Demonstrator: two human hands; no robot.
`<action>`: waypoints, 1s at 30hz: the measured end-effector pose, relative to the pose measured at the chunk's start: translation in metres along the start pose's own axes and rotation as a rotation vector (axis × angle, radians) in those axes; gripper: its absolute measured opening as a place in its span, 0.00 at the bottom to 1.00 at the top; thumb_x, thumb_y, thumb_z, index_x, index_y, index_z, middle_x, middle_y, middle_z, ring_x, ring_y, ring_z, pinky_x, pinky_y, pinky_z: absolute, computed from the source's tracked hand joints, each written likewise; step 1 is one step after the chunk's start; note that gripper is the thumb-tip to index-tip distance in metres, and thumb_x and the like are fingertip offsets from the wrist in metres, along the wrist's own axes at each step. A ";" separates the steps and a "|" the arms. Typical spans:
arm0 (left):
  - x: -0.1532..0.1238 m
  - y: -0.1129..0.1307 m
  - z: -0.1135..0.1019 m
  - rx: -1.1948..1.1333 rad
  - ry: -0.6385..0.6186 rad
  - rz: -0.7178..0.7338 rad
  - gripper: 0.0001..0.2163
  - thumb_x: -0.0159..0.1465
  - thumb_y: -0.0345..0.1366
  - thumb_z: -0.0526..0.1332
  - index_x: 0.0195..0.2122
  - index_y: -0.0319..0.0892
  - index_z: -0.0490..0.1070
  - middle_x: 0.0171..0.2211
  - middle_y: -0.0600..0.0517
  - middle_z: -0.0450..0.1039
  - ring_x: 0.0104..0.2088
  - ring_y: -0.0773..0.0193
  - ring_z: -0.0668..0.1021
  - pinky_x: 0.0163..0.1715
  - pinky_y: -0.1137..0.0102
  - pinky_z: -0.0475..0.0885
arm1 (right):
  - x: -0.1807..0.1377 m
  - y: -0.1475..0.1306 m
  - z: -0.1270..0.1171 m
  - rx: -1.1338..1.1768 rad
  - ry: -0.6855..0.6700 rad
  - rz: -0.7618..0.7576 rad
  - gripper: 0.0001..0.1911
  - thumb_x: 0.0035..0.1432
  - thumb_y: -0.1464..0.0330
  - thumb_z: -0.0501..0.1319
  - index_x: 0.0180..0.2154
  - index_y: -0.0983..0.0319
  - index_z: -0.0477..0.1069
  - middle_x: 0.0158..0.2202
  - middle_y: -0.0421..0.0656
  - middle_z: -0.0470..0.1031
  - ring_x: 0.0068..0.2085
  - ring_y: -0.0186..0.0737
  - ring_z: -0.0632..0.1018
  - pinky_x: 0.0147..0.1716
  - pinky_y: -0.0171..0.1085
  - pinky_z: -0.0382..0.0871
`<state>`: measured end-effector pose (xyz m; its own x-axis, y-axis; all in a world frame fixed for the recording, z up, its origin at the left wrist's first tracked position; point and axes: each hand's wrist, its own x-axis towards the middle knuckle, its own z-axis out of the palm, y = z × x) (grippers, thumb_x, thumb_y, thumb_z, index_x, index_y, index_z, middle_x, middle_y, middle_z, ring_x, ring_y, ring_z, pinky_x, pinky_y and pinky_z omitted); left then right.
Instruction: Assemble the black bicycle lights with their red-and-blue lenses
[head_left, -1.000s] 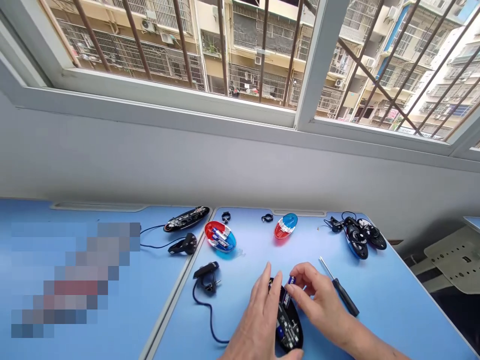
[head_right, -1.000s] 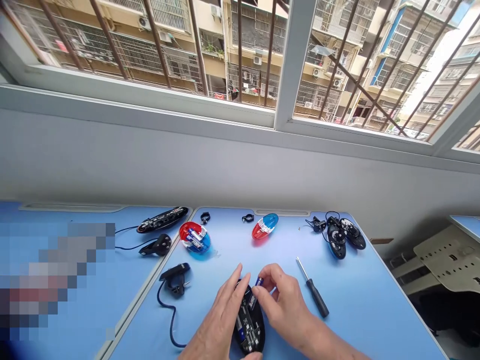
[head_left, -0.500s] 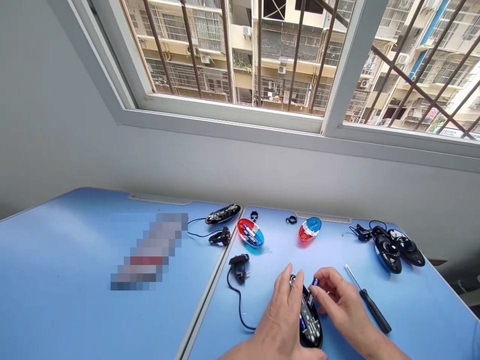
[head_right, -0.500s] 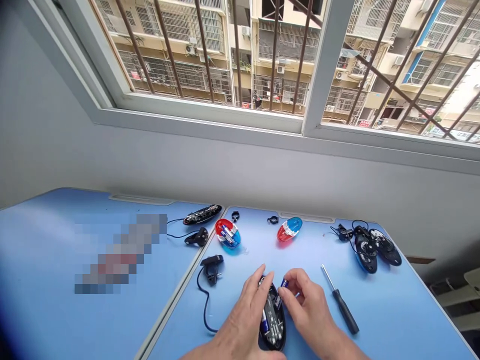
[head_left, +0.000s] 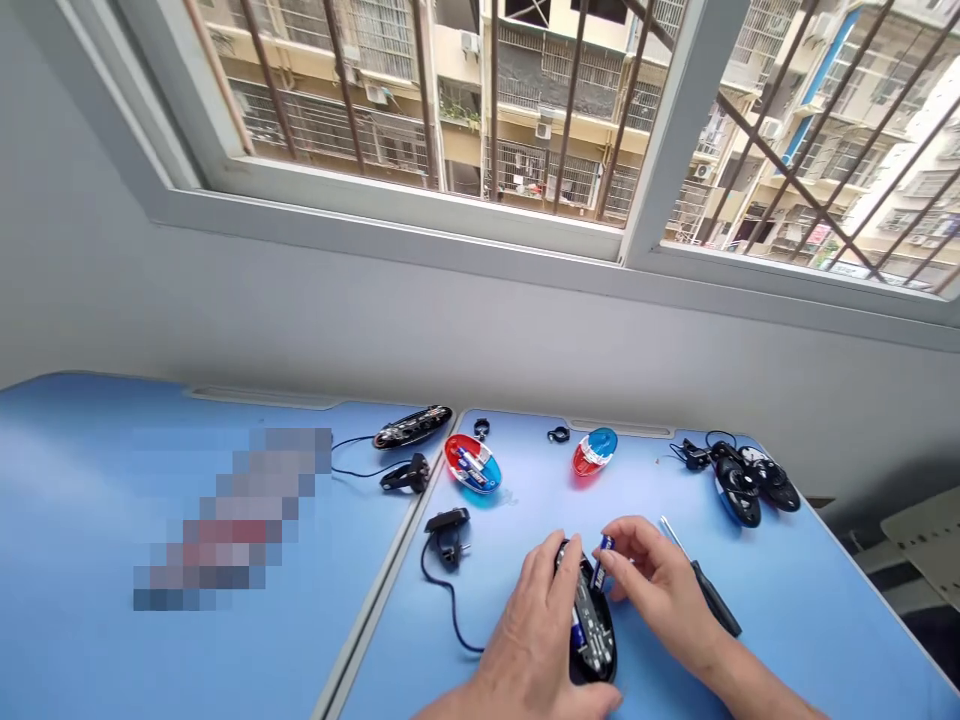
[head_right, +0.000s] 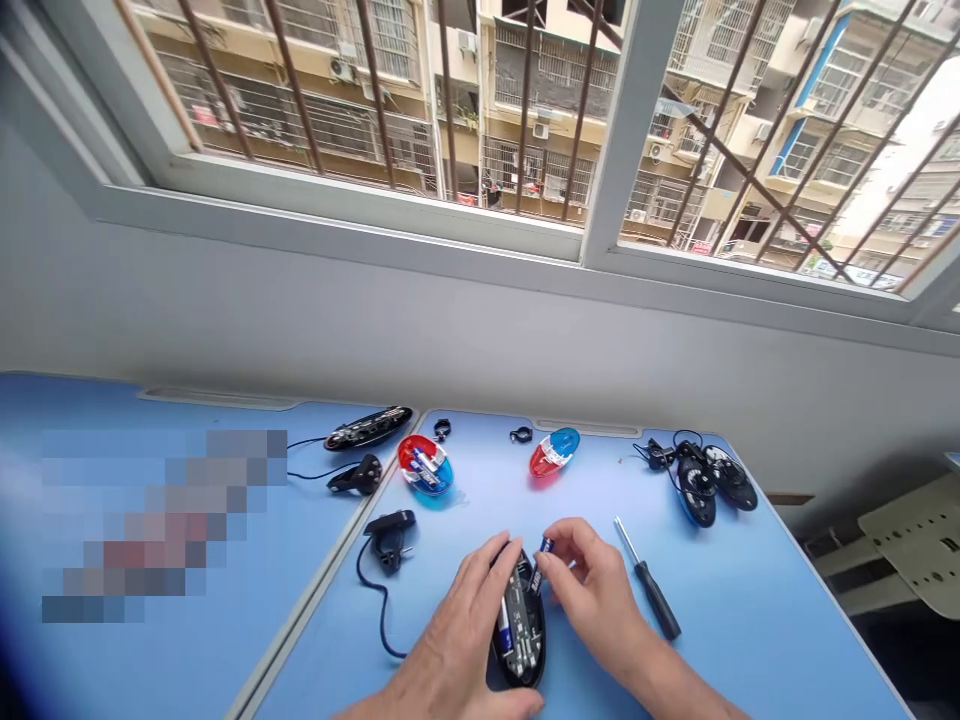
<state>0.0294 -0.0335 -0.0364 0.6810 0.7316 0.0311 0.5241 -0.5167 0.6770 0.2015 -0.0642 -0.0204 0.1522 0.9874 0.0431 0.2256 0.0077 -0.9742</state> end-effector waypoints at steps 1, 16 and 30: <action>0.000 -0.004 0.004 -0.008 0.021 0.030 0.50 0.43 0.33 0.69 0.67 0.30 0.49 0.67 0.29 0.47 0.66 0.38 0.54 0.63 0.49 0.58 | 0.001 -0.002 0.000 0.040 0.014 0.012 0.16 0.56 0.55 0.63 0.39 0.60 0.69 0.26 0.36 0.64 0.28 0.35 0.69 0.24 0.33 0.73; -0.001 -0.029 0.036 0.006 0.246 0.270 0.58 0.42 0.28 0.66 0.70 0.46 0.30 0.68 0.36 0.47 0.64 0.37 0.59 0.57 0.44 0.66 | -0.007 -0.015 0.001 -0.355 0.041 -0.193 0.08 0.60 0.68 0.59 0.40 0.61 0.74 0.32 0.42 0.77 0.28 0.34 0.76 0.26 0.32 0.71; 0.000 -0.026 0.035 -0.002 0.231 0.237 0.60 0.42 0.26 0.68 0.70 0.46 0.28 0.69 0.36 0.45 0.65 0.39 0.57 0.59 0.45 0.63 | -0.010 -0.017 0.003 -0.411 0.036 -0.256 0.10 0.60 0.69 0.58 0.40 0.60 0.76 0.32 0.43 0.79 0.29 0.36 0.78 0.26 0.33 0.72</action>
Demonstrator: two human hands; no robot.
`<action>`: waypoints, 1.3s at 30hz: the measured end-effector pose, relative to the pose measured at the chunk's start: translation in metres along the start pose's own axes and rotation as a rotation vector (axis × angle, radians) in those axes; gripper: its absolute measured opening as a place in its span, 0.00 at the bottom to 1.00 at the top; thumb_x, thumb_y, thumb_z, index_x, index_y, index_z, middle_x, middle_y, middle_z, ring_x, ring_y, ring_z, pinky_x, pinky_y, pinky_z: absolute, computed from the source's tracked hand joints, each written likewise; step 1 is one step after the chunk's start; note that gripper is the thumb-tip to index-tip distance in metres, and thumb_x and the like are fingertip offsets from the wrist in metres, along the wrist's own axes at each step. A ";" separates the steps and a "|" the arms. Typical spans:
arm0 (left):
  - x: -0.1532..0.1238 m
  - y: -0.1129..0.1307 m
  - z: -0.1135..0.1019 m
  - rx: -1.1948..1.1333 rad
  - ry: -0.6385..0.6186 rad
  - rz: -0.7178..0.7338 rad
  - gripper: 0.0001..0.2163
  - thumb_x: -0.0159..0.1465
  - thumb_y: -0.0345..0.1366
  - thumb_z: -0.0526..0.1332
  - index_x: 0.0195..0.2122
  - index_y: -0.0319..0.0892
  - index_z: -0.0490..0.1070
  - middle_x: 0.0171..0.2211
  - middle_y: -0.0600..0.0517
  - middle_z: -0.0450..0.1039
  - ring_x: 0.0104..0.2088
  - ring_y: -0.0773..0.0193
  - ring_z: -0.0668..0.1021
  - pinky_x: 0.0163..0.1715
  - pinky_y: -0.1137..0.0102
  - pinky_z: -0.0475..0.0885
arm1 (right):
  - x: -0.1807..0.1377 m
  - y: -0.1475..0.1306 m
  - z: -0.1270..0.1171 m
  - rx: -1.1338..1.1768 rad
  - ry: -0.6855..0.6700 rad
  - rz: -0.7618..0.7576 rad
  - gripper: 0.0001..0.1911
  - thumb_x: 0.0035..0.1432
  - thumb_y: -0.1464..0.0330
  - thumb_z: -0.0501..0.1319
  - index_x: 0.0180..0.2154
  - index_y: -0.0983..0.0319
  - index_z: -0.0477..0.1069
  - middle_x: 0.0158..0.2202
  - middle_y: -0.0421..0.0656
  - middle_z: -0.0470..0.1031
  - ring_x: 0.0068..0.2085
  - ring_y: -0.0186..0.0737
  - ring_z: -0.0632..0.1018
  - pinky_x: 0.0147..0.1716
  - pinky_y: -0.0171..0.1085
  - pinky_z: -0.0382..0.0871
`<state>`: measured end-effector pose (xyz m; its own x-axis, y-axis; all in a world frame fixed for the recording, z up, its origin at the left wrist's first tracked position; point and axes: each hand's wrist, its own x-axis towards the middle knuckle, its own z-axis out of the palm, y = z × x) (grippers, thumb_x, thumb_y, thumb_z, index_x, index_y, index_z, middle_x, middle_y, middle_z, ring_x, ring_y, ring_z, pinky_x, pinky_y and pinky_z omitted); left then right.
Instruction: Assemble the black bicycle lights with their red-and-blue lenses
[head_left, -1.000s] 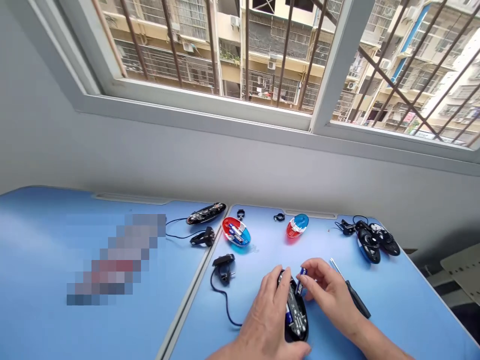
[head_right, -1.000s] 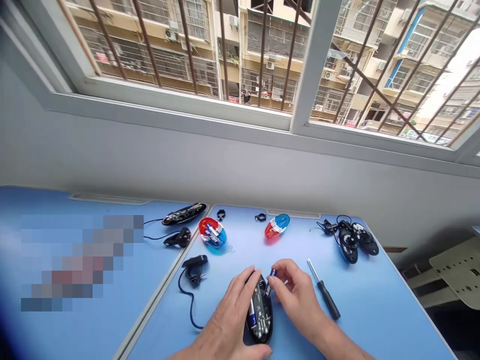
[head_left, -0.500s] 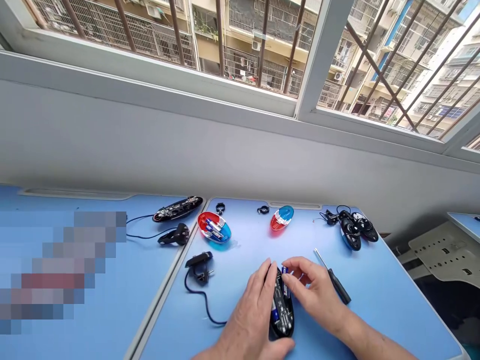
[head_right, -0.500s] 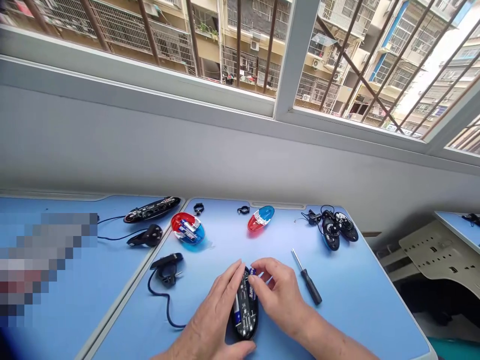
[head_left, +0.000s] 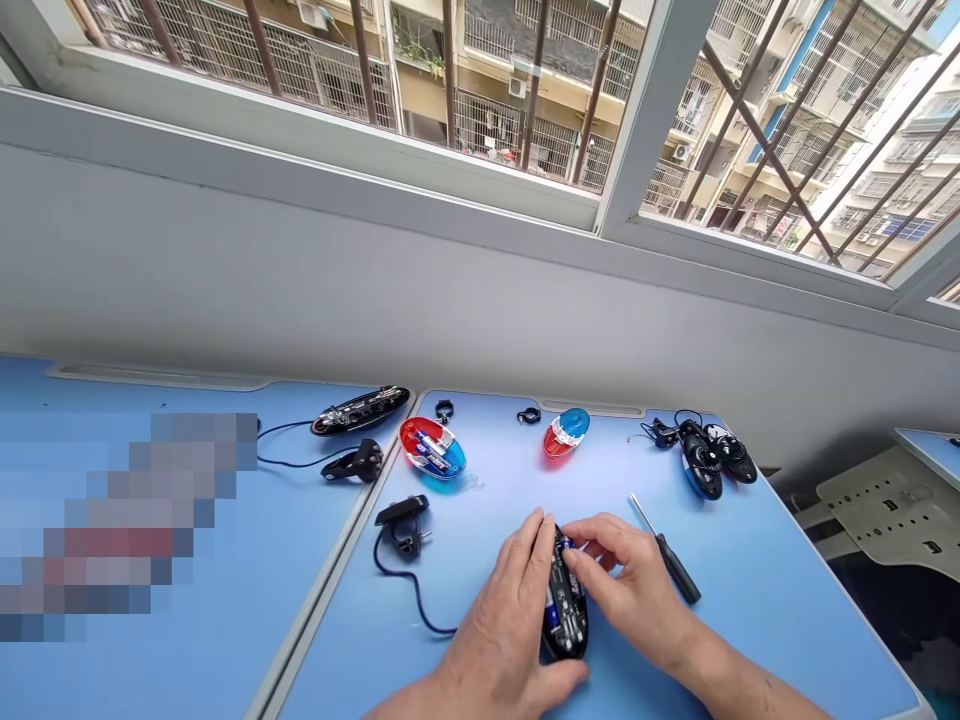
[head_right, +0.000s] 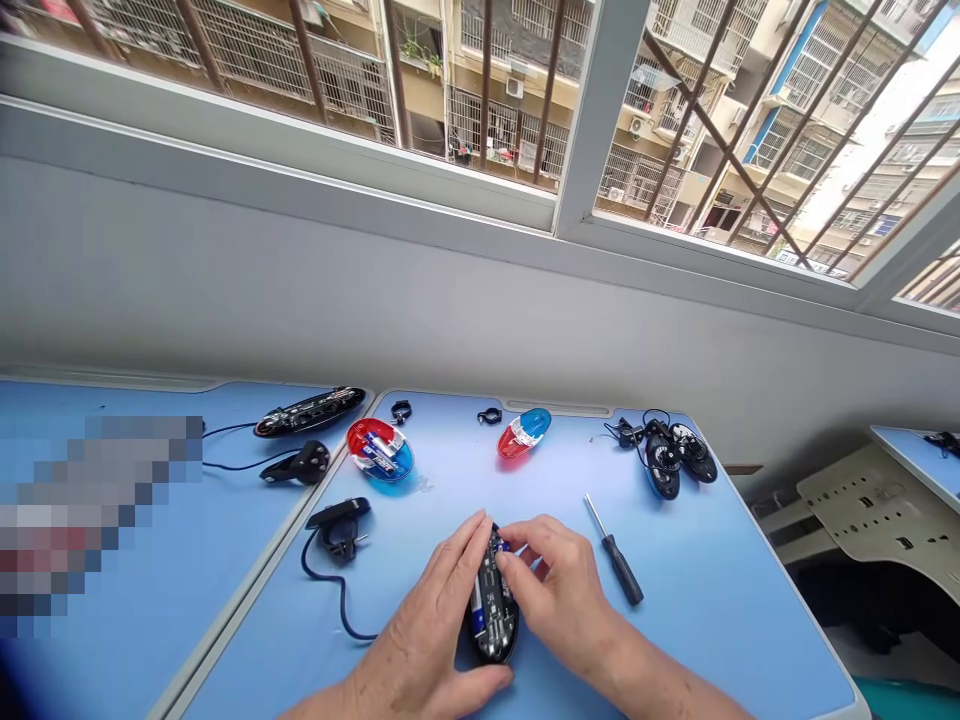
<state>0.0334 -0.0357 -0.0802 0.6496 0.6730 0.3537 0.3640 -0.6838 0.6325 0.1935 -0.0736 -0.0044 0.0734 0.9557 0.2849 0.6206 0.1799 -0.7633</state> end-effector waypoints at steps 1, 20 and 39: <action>0.000 0.000 0.000 -0.001 0.001 -0.003 0.60 0.42 0.27 0.68 0.70 0.46 0.28 0.68 0.36 0.46 0.65 0.39 0.57 0.59 0.45 0.63 | 0.000 -0.001 0.001 -0.005 0.005 -0.005 0.09 0.59 0.70 0.58 0.39 0.60 0.76 0.32 0.43 0.79 0.28 0.35 0.78 0.25 0.32 0.72; 0.005 0.001 -0.009 -0.010 -0.060 -0.028 0.57 0.43 0.28 0.67 0.69 0.40 0.31 0.68 0.31 0.47 0.65 0.36 0.56 0.60 0.43 0.61 | -0.006 0.010 0.015 -0.152 0.110 -0.165 0.05 0.61 0.72 0.55 0.35 0.59 0.69 0.28 0.41 0.74 0.28 0.36 0.74 0.25 0.33 0.68; 0.001 -0.023 0.020 -0.010 -0.068 -0.001 0.60 0.39 0.32 0.66 0.70 0.40 0.28 0.69 0.33 0.41 0.66 0.32 0.52 0.60 0.42 0.59 | -0.002 0.018 0.016 -0.196 0.134 -0.452 0.07 0.59 0.76 0.52 0.33 0.59 0.62 0.24 0.38 0.64 0.25 0.37 0.66 0.24 0.34 0.61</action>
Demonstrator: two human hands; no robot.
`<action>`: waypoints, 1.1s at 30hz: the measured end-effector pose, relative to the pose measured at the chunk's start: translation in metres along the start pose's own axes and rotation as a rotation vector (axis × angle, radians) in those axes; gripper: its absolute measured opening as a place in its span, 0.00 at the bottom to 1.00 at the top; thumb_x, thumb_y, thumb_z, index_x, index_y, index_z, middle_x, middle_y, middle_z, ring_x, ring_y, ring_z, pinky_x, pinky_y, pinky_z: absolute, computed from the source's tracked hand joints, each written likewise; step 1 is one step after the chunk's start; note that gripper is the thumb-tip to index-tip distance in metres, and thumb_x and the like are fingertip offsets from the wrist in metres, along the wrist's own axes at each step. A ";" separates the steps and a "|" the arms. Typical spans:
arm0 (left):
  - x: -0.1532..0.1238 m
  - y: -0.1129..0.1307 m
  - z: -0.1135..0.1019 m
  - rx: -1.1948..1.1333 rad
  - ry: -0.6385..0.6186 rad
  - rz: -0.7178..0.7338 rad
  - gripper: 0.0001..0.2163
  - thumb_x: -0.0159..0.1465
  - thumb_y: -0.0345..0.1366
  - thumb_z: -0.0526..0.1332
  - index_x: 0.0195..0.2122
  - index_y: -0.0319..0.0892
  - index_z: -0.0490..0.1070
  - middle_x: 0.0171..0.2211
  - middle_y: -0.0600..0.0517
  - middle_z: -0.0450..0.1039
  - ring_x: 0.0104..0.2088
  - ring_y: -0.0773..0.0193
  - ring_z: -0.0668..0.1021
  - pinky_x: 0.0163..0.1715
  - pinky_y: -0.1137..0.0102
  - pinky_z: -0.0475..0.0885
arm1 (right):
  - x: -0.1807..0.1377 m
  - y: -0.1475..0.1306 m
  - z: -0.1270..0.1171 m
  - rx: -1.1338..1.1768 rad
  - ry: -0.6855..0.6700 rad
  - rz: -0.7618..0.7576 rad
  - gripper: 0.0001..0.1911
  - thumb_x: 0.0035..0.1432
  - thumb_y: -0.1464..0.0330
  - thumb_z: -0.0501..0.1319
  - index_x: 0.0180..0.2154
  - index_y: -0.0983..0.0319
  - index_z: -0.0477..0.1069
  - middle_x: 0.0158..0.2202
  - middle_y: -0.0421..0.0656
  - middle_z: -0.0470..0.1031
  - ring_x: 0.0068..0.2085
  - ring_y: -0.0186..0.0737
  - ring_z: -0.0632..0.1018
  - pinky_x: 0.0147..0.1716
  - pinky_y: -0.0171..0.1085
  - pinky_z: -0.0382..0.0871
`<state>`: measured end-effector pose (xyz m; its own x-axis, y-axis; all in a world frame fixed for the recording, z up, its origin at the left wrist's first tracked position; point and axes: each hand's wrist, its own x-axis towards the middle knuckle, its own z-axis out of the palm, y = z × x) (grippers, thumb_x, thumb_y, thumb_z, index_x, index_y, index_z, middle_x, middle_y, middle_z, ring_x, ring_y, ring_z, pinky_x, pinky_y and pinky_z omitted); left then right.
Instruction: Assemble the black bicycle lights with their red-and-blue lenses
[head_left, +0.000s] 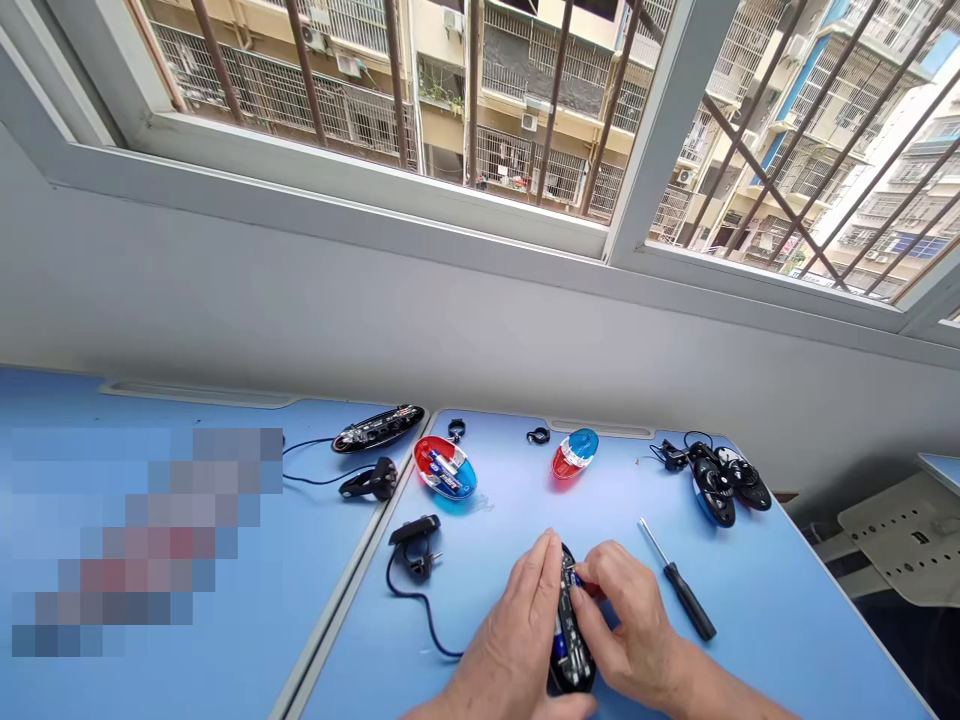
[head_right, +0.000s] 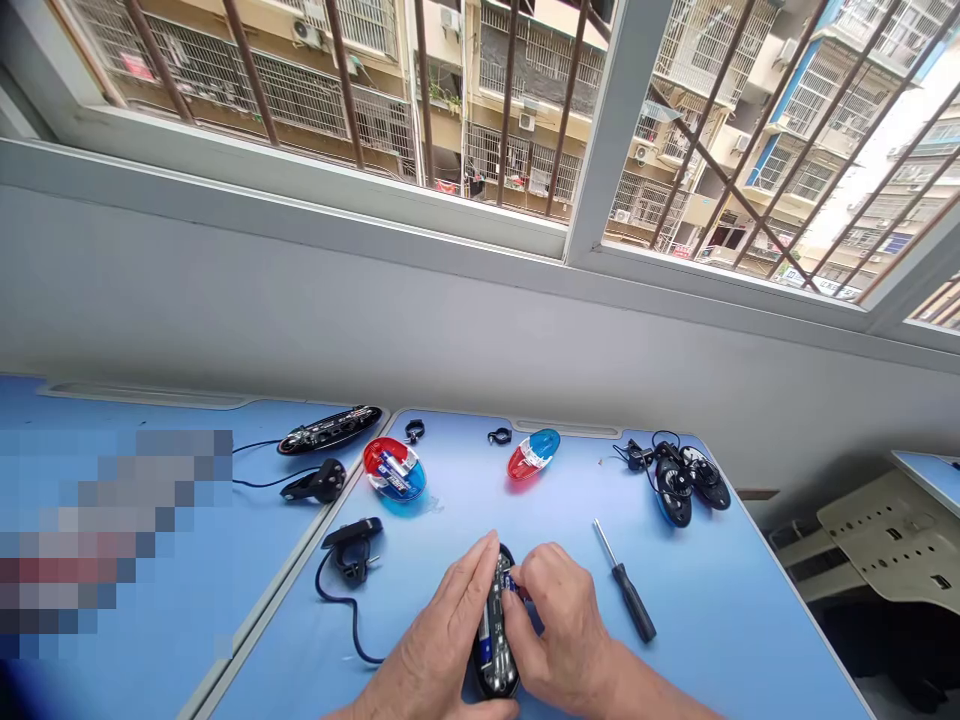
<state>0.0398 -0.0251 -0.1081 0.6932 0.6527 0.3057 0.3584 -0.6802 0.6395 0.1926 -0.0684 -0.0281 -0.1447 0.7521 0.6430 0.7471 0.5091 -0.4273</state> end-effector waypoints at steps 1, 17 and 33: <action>0.000 0.000 0.001 0.001 -0.003 0.009 0.60 0.39 0.31 0.66 0.70 0.40 0.27 0.69 0.33 0.41 0.66 0.32 0.52 0.60 0.42 0.59 | 0.000 0.000 0.000 -0.001 0.001 -0.003 0.07 0.59 0.76 0.52 0.33 0.59 0.62 0.24 0.38 0.63 0.25 0.37 0.66 0.24 0.34 0.61; -0.001 -0.002 0.000 0.019 -0.020 0.042 0.60 0.39 0.31 0.65 0.70 0.38 0.27 0.70 0.34 0.37 0.66 0.32 0.51 0.61 0.43 0.59 | -0.003 -0.001 0.002 -0.049 -0.004 -0.089 0.10 0.60 0.79 0.50 0.33 0.58 0.61 0.24 0.40 0.65 0.26 0.38 0.66 0.25 0.35 0.61; 0.004 0.010 -0.022 -0.044 0.008 -0.060 0.54 0.45 0.31 0.69 0.70 0.33 0.37 0.68 0.30 0.45 0.66 0.34 0.54 0.61 0.46 0.60 | -0.003 0.010 -0.042 0.420 -0.380 0.756 0.15 0.61 0.58 0.57 0.41 0.62 0.73 0.32 0.45 0.77 0.29 0.37 0.77 0.23 0.32 0.69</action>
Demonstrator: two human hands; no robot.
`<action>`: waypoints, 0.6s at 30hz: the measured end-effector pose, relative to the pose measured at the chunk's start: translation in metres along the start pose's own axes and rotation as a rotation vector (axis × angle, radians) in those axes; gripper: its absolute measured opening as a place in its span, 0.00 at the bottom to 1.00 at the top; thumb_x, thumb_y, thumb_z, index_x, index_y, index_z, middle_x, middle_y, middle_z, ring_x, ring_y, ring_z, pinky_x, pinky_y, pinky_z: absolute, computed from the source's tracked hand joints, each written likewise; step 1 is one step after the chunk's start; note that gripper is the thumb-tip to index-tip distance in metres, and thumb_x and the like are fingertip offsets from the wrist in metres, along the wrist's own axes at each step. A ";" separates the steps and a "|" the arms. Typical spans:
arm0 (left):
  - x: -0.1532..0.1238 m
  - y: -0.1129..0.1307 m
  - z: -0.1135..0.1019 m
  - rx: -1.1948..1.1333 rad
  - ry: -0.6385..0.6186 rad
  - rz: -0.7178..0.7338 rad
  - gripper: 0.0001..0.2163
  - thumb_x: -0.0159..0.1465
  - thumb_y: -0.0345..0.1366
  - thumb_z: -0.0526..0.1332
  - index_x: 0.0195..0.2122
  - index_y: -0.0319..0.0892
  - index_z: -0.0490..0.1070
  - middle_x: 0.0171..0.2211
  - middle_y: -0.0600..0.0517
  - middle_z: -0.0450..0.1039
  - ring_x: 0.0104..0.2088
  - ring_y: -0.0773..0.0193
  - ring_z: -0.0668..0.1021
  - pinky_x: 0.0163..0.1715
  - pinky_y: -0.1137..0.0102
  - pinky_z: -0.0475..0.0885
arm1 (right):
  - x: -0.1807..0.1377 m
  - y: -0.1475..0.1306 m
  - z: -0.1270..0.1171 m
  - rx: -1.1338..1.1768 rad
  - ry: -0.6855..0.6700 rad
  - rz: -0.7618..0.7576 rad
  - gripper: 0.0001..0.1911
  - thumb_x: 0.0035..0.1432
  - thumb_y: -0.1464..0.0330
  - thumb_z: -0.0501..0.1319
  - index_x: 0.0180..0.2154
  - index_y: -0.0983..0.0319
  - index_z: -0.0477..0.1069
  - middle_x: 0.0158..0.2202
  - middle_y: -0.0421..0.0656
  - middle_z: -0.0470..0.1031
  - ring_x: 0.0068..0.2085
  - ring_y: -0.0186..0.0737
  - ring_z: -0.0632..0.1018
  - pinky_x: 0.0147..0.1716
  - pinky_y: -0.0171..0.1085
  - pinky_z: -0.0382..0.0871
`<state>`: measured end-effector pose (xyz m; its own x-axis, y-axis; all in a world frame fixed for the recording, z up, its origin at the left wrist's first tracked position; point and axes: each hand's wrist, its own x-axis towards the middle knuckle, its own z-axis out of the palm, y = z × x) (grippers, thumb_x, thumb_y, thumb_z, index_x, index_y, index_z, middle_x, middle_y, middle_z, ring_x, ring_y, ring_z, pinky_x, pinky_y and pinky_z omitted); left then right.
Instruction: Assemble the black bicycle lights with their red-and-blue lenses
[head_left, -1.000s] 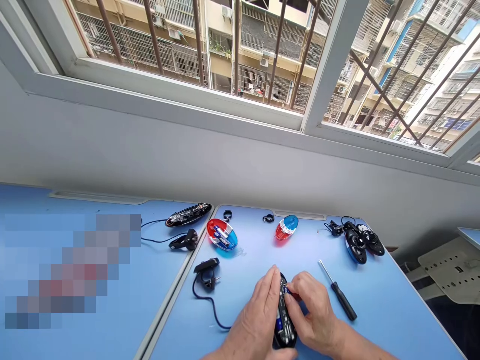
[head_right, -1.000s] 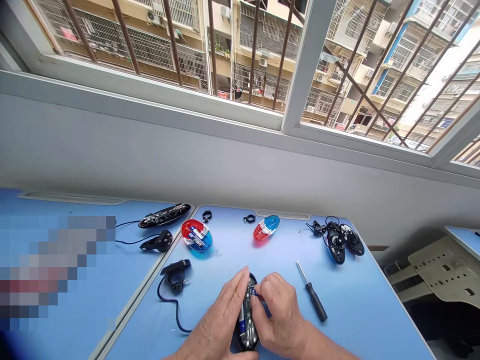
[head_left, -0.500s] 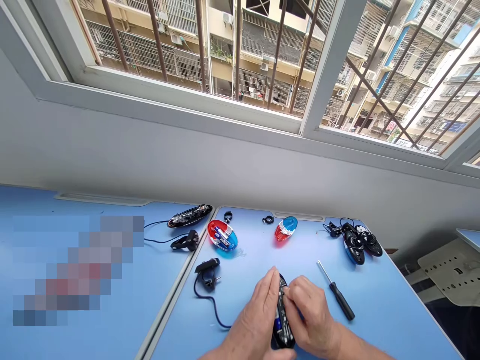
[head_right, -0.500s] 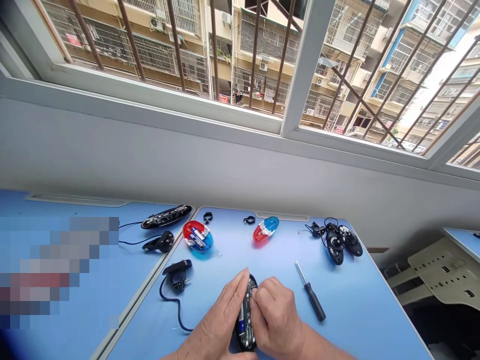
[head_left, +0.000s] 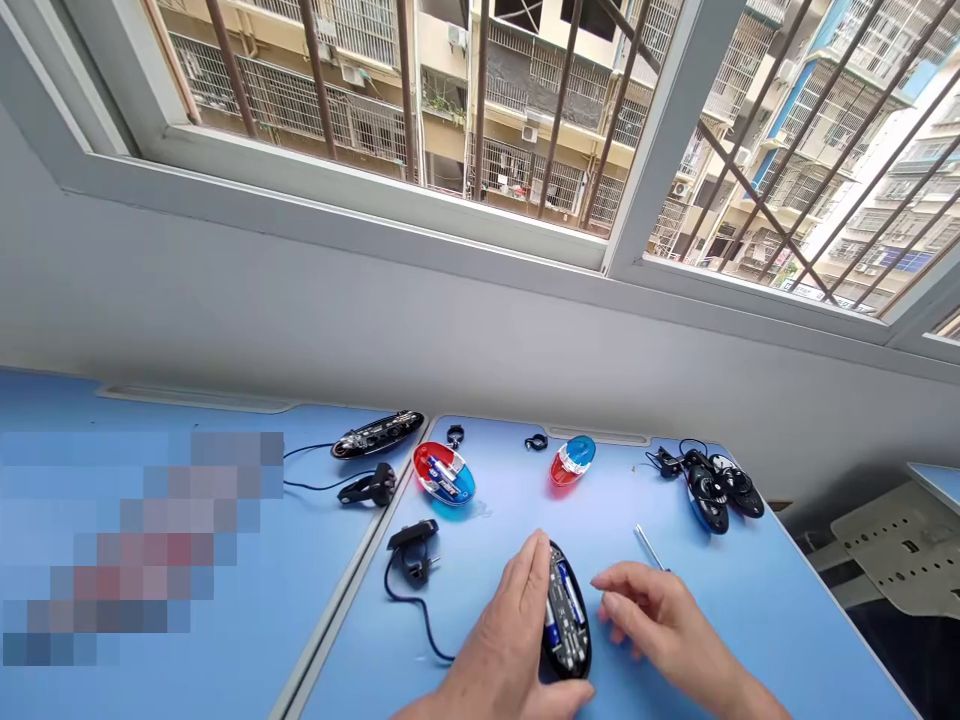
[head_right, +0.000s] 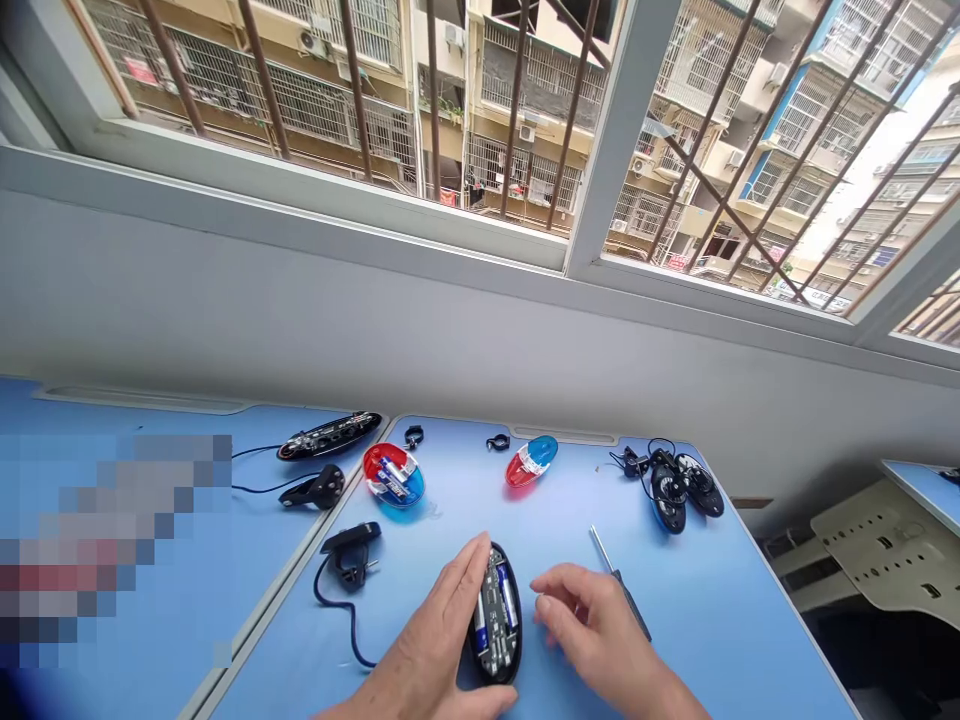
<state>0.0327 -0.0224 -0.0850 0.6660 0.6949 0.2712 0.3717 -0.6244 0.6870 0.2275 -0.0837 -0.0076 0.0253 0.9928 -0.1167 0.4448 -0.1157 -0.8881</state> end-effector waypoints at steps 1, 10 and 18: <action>0.000 0.001 -0.001 -0.002 0.005 0.003 0.54 0.46 0.31 0.69 0.70 0.34 0.37 0.68 0.30 0.46 0.66 0.34 0.55 0.61 0.46 0.60 | 0.000 0.002 0.002 0.088 -0.017 0.085 0.18 0.59 0.55 0.59 0.41 0.63 0.72 0.31 0.44 0.77 0.27 0.35 0.76 0.20 0.31 0.67; 0.000 -0.012 0.010 -0.033 0.186 0.090 0.57 0.44 0.30 0.68 0.70 0.47 0.31 0.69 0.39 0.48 0.65 0.37 0.58 0.59 0.46 0.65 | 0.020 -0.009 0.019 0.418 -0.216 0.264 0.28 0.45 0.46 0.67 0.29 0.66 0.70 0.21 0.41 0.73 0.21 0.33 0.75 0.14 0.28 0.66; -0.001 -0.007 0.009 -0.026 0.213 0.123 0.59 0.42 0.30 0.69 0.70 0.44 0.31 0.68 0.38 0.48 0.64 0.35 0.60 0.57 0.47 0.67 | 0.020 -0.008 0.021 0.504 -0.242 0.277 0.27 0.42 0.50 0.70 0.28 0.68 0.72 0.21 0.42 0.74 0.20 0.31 0.74 0.15 0.27 0.68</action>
<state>0.0354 -0.0223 -0.0964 0.5528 0.6756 0.4878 0.2775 -0.7013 0.6567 0.2052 -0.0638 -0.0123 -0.1503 0.8961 -0.4177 -0.0280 -0.4262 -0.9042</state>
